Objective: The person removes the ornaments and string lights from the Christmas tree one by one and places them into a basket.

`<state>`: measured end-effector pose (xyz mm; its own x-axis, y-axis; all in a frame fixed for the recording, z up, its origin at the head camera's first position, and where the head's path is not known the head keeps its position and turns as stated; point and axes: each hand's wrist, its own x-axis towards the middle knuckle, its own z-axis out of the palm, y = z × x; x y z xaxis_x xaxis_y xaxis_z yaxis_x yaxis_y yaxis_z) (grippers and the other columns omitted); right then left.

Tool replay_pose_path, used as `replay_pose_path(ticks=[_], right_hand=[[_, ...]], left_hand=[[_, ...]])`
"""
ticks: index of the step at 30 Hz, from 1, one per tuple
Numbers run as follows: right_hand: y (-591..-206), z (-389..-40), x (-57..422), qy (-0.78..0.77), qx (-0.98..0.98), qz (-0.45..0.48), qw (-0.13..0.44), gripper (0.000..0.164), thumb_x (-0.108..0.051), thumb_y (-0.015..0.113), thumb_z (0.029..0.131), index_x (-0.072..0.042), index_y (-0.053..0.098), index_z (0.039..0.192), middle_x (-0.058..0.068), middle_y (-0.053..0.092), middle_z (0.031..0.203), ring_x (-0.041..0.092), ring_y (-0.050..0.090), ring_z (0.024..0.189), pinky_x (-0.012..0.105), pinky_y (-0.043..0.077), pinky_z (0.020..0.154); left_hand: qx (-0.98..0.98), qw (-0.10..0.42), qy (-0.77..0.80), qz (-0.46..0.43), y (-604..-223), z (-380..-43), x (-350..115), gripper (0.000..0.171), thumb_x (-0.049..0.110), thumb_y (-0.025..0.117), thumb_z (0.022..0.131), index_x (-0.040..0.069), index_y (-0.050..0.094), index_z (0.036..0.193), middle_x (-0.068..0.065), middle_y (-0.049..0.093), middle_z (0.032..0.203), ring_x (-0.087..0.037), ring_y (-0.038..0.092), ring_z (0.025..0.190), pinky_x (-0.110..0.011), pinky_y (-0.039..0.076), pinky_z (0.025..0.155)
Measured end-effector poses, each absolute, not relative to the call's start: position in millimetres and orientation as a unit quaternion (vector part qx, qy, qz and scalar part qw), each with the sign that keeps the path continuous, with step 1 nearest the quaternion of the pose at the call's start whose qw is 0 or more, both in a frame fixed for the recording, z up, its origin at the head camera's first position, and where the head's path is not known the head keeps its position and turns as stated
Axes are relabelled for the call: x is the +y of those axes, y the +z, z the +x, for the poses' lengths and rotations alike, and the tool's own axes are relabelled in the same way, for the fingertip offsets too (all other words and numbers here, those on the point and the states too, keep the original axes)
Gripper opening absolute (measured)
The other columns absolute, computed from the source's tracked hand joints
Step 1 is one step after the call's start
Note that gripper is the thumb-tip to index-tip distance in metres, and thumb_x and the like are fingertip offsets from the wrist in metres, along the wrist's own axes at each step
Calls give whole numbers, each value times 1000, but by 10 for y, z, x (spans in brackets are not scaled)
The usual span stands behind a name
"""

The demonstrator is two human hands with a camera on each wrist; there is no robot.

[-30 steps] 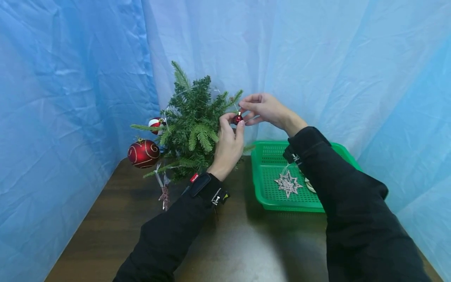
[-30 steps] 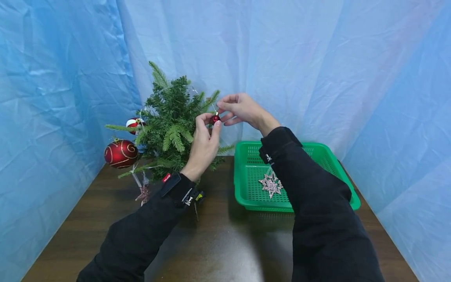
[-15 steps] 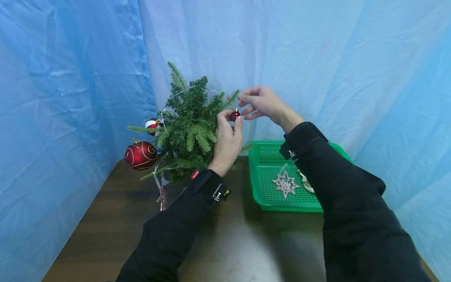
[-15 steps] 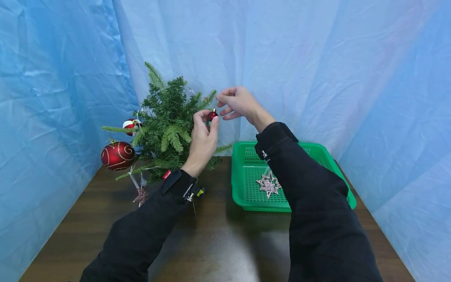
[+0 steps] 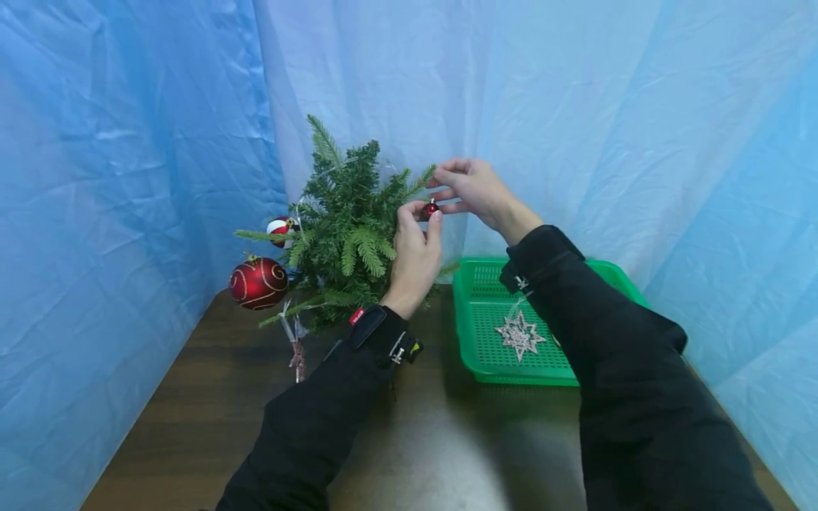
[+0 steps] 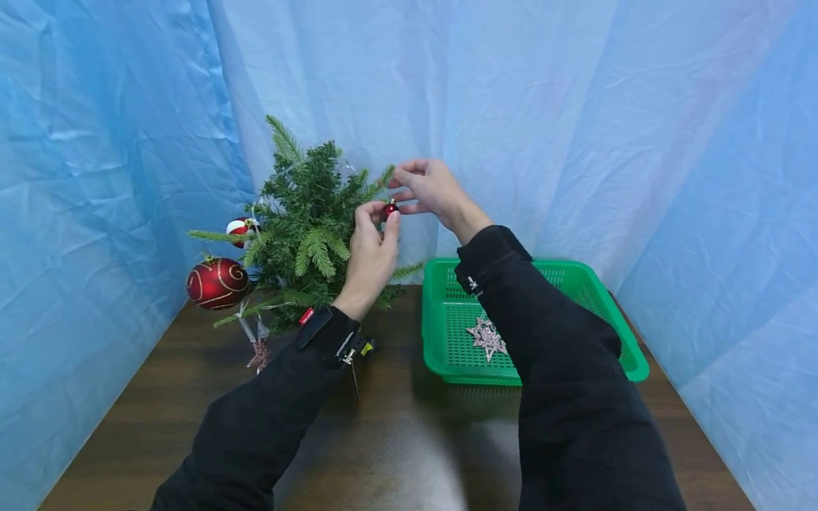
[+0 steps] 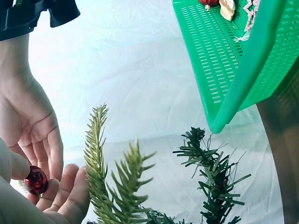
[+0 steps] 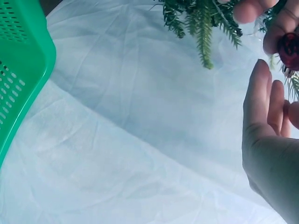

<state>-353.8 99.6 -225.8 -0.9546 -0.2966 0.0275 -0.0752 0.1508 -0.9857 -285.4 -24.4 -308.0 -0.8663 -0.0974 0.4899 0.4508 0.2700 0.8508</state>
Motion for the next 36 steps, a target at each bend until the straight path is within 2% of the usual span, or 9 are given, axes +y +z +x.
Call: replay_pose_path(ticks=[6, 12, 16, 25, 32, 36], right_hand=[[-2230, -3523, 996, -662, 734, -124, 93, 34, -23, 52, 107, -5, 55, 136, 12, 60, 131, 27, 63, 114, 37, 56, 91], [-2227, -3525, 1025, -675, 721, -127, 94, 31, -28, 53, 107, -8, 57, 130, 12, 61, 125, 24, 66, 103, 37, 57, 88], [-2234, -3530, 1032, -675, 720, -135, 90, 29, -31, 54, 106, -11, 58, 126, 16, 59, 129, 25, 67, 100, 37, 57, 86], [-2217, -3526, 1062, -693, 697, -172, 69, 32, -29, 55, 106, -7, 58, 129, 10, 58, 128, 36, 58, 121, 38, 56, 90], [-2217, -3485, 1100, -681, 702, -200, 60, 30, -28, 57, 105, -8, 60, 127, 11, 57, 132, 32, 60, 118, 40, 54, 94], [-2214, -3485, 1101, -675, 707, -202, 60, 30, -28, 57, 105, -10, 60, 128, 12, 56, 136, 36, 57, 123, 42, 53, 96]], left_hand=[[-753, 237, -603, -113, -3041, -2837, -227, 36, 25, 45, 110, 3, 39, 138, -14, 53, 129, -23, 55, 99, -33, 45, 82], [-745, 235, -613, -116, -3015, -2837, -211, 38, 27, 44, 110, 4, 38, 140, -11, 52, 129, -22, 54, 101, -31, 44, 83], [-736, 241, -621, -121, -3007, -2838, -201, 40, 27, 43, 110, 3, 38, 141, -10, 52, 130, -21, 53, 98, -30, 44, 83], [-715, 248, -640, -131, -2988, -2837, -180, 41, 27, 44, 110, 3, 37, 142, -11, 52, 132, -21, 60, 97, -31, 51, 85], [-711, 246, -645, -133, -3001, -2832, -165, 40, 27, 45, 110, 3, 38, 142, -11, 53, 131, -24, 64, 94, -31, 53, 79], [-708, 247, -648, -138, -3004, -2830, -167, 41, 28, 45, 110, 4, 38, 142, -10, 53, 130, -21, 64, 91, -32, 54, 77]])
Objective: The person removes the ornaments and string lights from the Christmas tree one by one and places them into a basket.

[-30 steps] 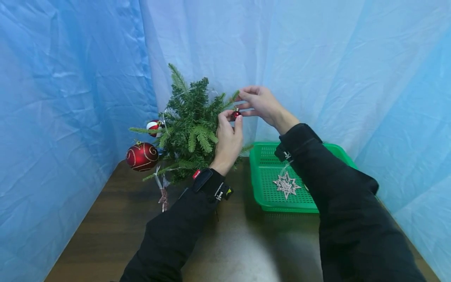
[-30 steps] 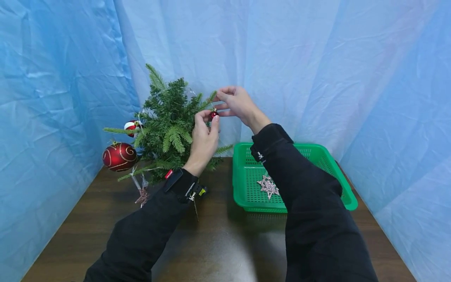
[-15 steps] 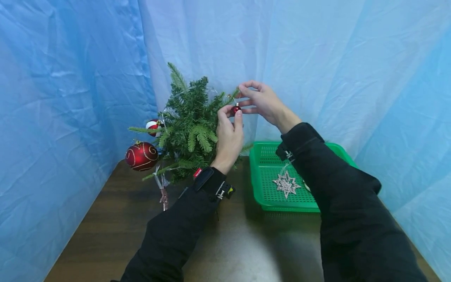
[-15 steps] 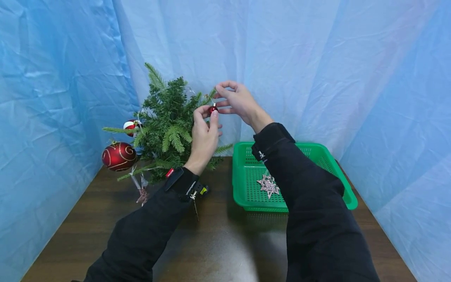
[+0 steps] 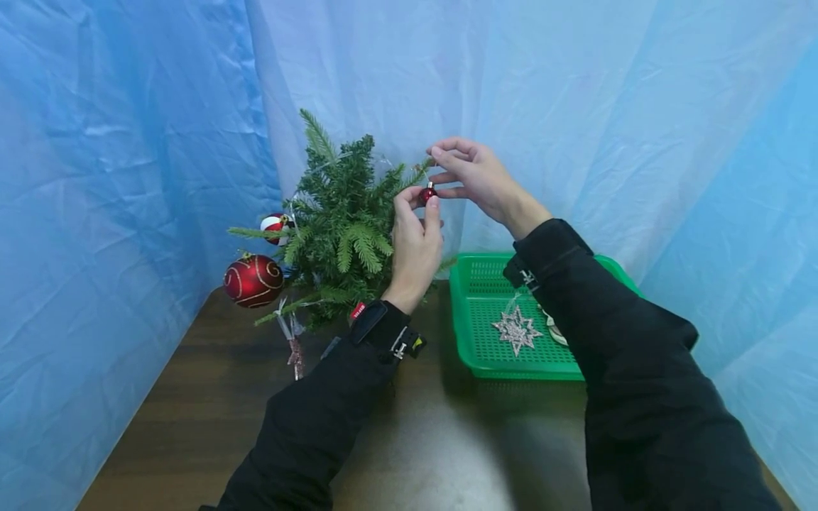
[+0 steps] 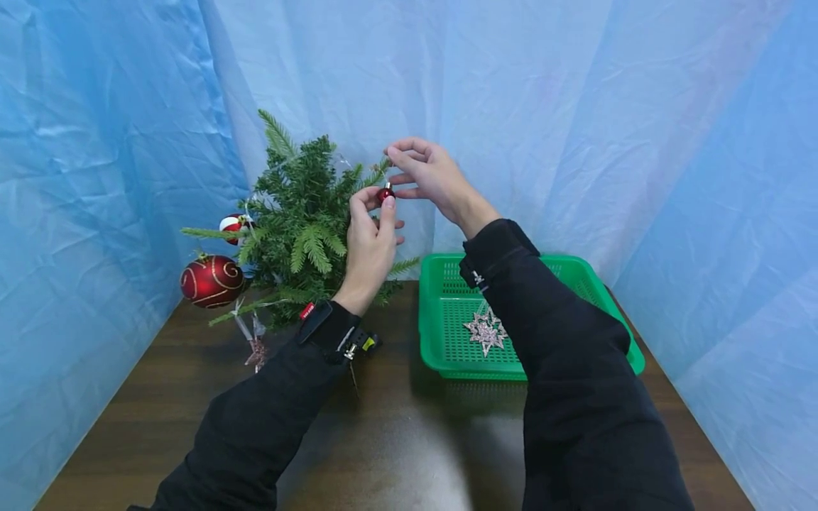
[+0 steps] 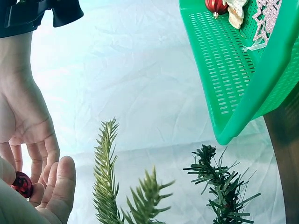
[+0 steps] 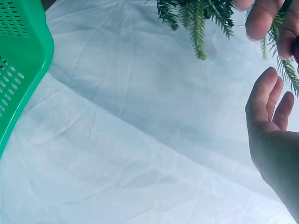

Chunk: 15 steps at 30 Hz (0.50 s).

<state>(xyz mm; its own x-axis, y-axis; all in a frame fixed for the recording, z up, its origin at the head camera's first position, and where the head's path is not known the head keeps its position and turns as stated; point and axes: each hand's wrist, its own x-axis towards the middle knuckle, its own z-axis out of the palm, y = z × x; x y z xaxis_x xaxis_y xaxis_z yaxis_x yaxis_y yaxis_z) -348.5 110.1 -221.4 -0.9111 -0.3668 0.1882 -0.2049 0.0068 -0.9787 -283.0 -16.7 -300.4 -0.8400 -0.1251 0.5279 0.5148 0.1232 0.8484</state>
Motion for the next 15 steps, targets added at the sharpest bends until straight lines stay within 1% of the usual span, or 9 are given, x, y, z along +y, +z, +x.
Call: replay_pose_path(ticks=[4, 6, 9, 12, 15], right_hand=[[-2208, -3479, 1111, -675, 707, -203, 62, 30, -28, 58, 105, -10, 60, 128, 12, 54, 141, 40, 53, 127, 43, 52, 97], [-2205, -3474, 1125, -673, 708, -205, 60, 30, -28, 58, 104, -9, 60, 128, 12, 54, 141, 40, 54, 126, 43, 53, 97], [-2203, -3468, 1166, -668, 712, -208, 59, 32, -27, 58, 104, -7, 60, 130, 12, 56, 138, 36, 58, 120, 41, 54, 95], [-2201, -3465, 1225, -664, 714, -212, 60, 36, -25, 59, 104, -3, 58, 133, 11, 58, 132, 32, 61, 113, 38, 55, 92], [-2205, -3459, 1290, -664, 713, -218, 65, 35, -23, 59, 104, 0, 59, 130, 11, 60, 125, 30, 64, 107, 36, 57, 89]], left_hand=[[-707, 242, -650, -141, -3003, -2821, -170, 43, 28, 45, 110, 2, 37, 142, -9, 53, 129, -22, 65, 92, -33, 54, 75], [-706, 240, -651, -142, -3002, -2815, -168, 42, 28, 45, 110, 2, 37, 142, -9, 53, 127, -22, 65, 92, -33, 54, 75], [-704, 238, -654, -140, -3002, -2807, -165, 41, 28, 46, 110, 3, 38, 141, -9, 53, 125, -22, 65, 92, -33, 55, 75], [-703, 237, -656, -139, -3004, -2806, -161, 39, 27, 47, 109, 4, 38, 140, -10, 53, 125, -22, 64, 92, -33, 55, 75], [-705, 235, -654, -139, -3012, -2795, -159, 39, 26, 47, 109, 4, 39, 140, -10, 53, 126, -21, 63, 91, -32, 54, 74]])
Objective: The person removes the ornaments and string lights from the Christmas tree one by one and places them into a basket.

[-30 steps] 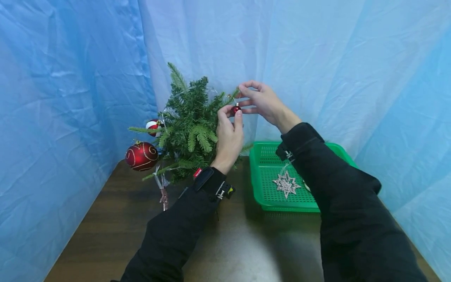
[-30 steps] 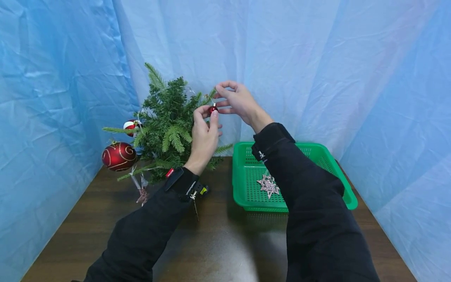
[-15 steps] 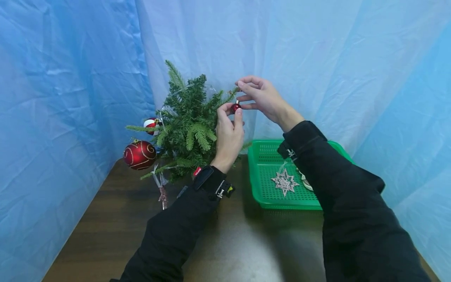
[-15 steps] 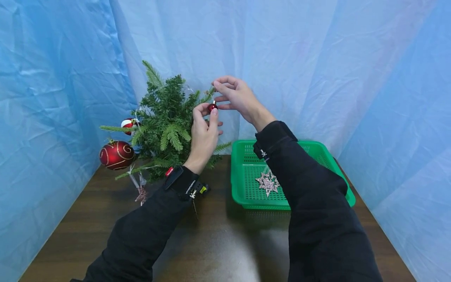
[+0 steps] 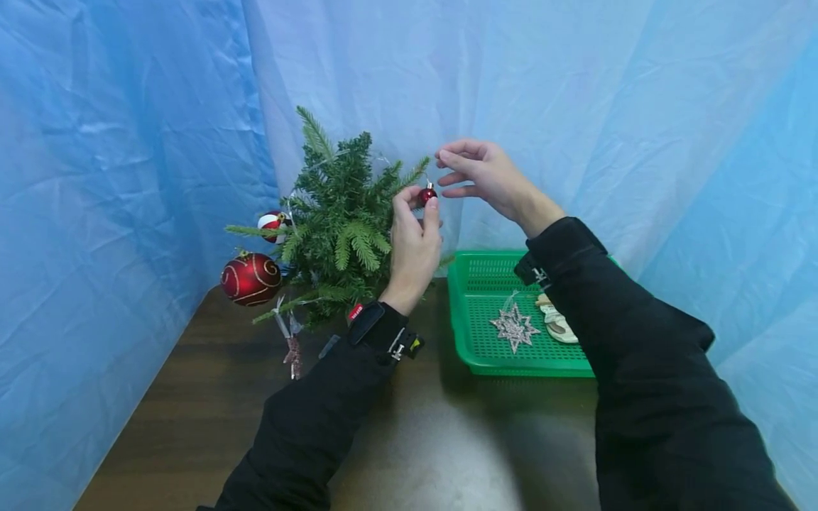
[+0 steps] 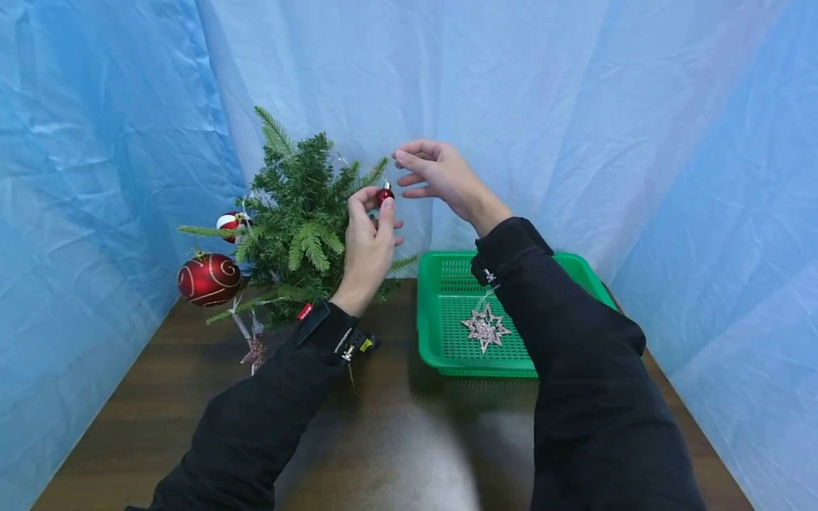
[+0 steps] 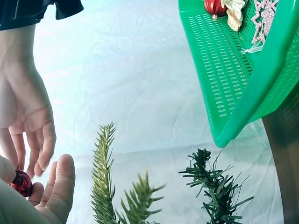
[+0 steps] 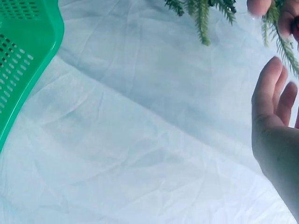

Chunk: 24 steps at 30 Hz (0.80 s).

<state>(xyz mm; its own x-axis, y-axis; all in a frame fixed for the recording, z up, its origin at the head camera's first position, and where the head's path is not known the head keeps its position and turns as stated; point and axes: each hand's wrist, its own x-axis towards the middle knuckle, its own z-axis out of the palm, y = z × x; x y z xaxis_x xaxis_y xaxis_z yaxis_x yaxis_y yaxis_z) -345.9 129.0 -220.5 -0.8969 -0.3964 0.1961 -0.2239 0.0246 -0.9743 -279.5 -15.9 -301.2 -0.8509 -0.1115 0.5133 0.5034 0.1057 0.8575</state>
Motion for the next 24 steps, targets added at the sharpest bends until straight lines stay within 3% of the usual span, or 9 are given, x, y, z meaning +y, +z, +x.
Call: replay_pose_path(ticks=[6, 18, 24], right_hand=[[-2231, -3451, 1423, -660, 711, -226, 86, 28, -20, 63, 102, -1, 65, 122, 13, 64, 120, 27, 69, 102, 38, 58, 87], [-2390, -3340, 1762, -661, 699, -241, 129, 30, -15, 69, 98, 6, 65, 119, 15, 71, 108, 33, 70, 97, 46, 57, 86], [-2529, -3258, 1895, -632, 710, -262, 167, 28, -10, 64, 101, 2, 66, 125, 16, 71, 114, 34, 69, 99, 48, 57, 87]], left_hand=[[-716, 241, -637, -151, -3038, -2770, -169, 39, 25, 48, 109, 4, 39, 140, -10, 53, 127, -21, 62, 90, -32, 52, 75], [-762, 276, -548, -207, -3143, -2663, -134, 38, 22, 50, 108, 0, 45, 140, -12, 55, 128, -22, 60, 106, -29, 50, 90], [-786, 274, -504, -230, -3207, -2557, -124, 39, 22, 50, 108, 1, 47, 141, -13, 55, 128, -22, 61, 105, -29, 52, 86]])
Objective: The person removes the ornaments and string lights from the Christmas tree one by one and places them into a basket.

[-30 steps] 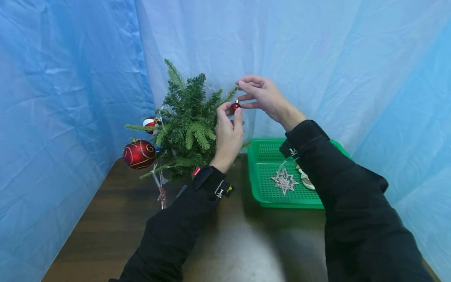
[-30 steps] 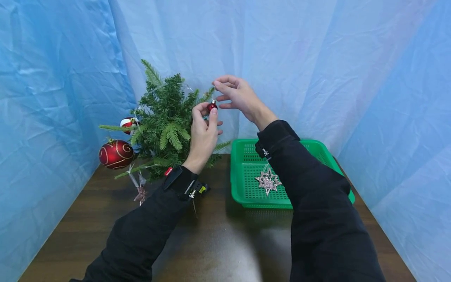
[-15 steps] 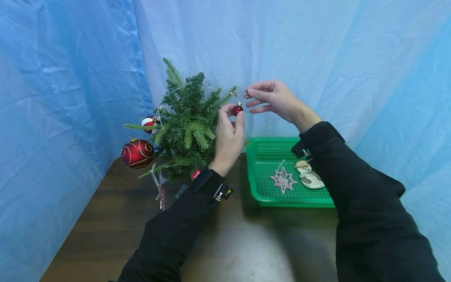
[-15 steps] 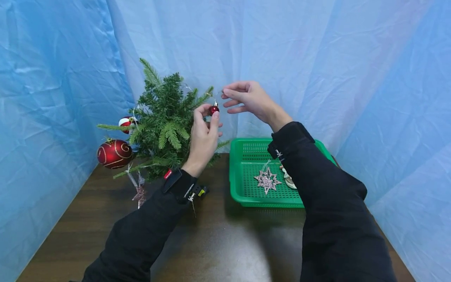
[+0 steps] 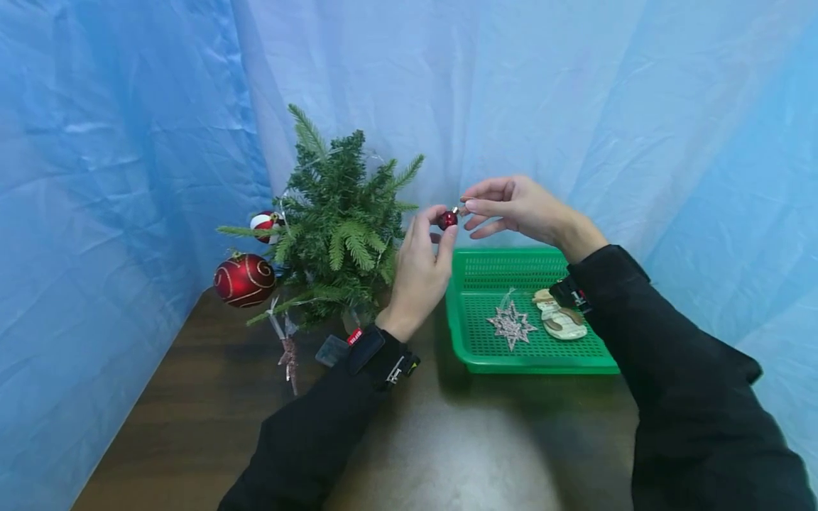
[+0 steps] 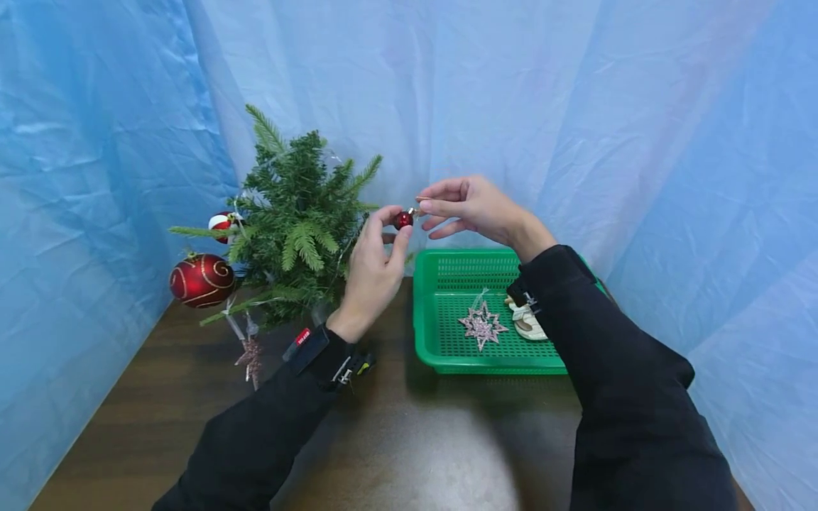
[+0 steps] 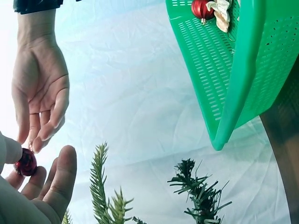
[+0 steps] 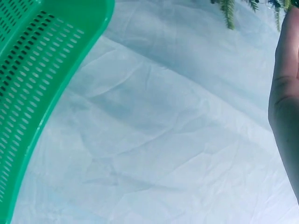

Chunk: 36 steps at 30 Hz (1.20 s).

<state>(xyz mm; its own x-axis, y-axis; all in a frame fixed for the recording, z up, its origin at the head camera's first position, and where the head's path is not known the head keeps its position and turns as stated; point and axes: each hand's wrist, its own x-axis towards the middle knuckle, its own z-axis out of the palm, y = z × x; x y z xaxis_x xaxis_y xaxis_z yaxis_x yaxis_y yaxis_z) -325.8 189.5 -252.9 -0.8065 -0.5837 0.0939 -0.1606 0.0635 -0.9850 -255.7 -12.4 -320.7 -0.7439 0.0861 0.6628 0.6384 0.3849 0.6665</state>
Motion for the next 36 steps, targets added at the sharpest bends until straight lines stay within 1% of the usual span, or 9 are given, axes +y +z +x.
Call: replay_pose_path(ticks=[5, 10, 13, 15, 19, 24, 28, 32, 36], right_hand=[[-2657, -3190, 1955, -606, 723, -264, 200, 31, -11, 64, 101, 4, 65, 129, 16, 71, 119, 37, 67, 107, 50, 54, 92], [-2790, -3148, 1979, -595, 732, -258, 210, 28, -11, 66, 100, 3, 68, 124, 18, 71, 119, 32, 70, 102, 50, 55, 92], [-2874, -3138, 1996, -578, 741, -264, 218, 29, -12, 66, 100, 3, 68, 125, 17, 71, 117, 30, 71, 100, 50, 55, 91], [-2935, -3143, 2008, -568, 744, -272, 224, 30, -11, 66, 100, 3, 67, 127, 17, 72, 116, 30, 71, 99, 51, 55, 90], [-3037, -3136, 2019, -554, 749, -275, 237, 32, -12, 66, 100, 3, 66, 129, 19, 71, 117, 35, 70, 100, 51, 56, 89], [-3107, -3124, 2020, -534, 758, -278, 250, 31, -14, 66, 100, 2, 67, 127, 19, 71, 116, 37, 70, 100, 49, 56, 89], [-3134, -3119, 2035, -522, 759, -284, 265, 29, -14, 66, 100, 1, 69, 125, 19, 72, 114, 37, 69, 100, 50, 55, 91], [-3167, -3117, 2055, -512, 763, -277, 280, 29, -16, 68, 99, 0, 70, 124, 18, 72, 114, 37, 69, 100, 49, 55, 92], [-3207, -3121, 2070, -508, 765, -271, 288, 29, -14, 69, 99, 0, 70, 124, 18, 72, 115, 39, 68, 101, 52, 54, 93]], left_hand=[[-798, 270, -480, -245, -3268, -2484, -126, 39, 22, 53, 108, 2, 51, 141, -12, 61, 124, -21, 63, 103, -33, 53, 82], [-811, 257, -459, -256, -3350, -2426, -164, 40, 22, 53, 107, 1, 53, 141, -13, 64, 124, -22, 65, 102, -36, 54, 80], [-816, 246, -456, -258, -3414, -2400, -186, 40, 22, 54, 107, 1, 53, 142, -13, 65, 123, -22, 65, 100, -34, 55, 78], [-819, 241, -454, -256, -3462, -2383, -198, 40, 22, 55, 107, 2, 53, 142, -12, 65, 121, -20, 66, 95, -32, 54, 75], [-824, 234, -451, -249, -3568, -2345, -202, 40, 23, 56, 106, 3, 56, 140, -9, 67, 117, -17, 65, 87, -31, 52, 69], [-828, 228, -453, -241, -3670, -2294, -178, 38, 25, 56, 106, 4, 59, 138, -4, 67, 100, -14, 60, 77, -28, 47, 61], [-832, 211, -459, -230, -3728, -2262, -161, 39, 28, 55, 107, 4, 59, 138, -4, 69, 99, -13, 61, 74, -27, 46, 58], [-839, 188, -464, -212, -3794, -2241, -144, 40, 32, 53, 108, 6, 60, 138, -5, 73, 107, -15, 67, 81, -32, 52, 66], [-839, 168, -477, -200, -3842, -2228, -130, 42, 35, 50, 108, 7, 61, 138, -8, 74, 116, -19, 71, 100, -39, 56, 80]])
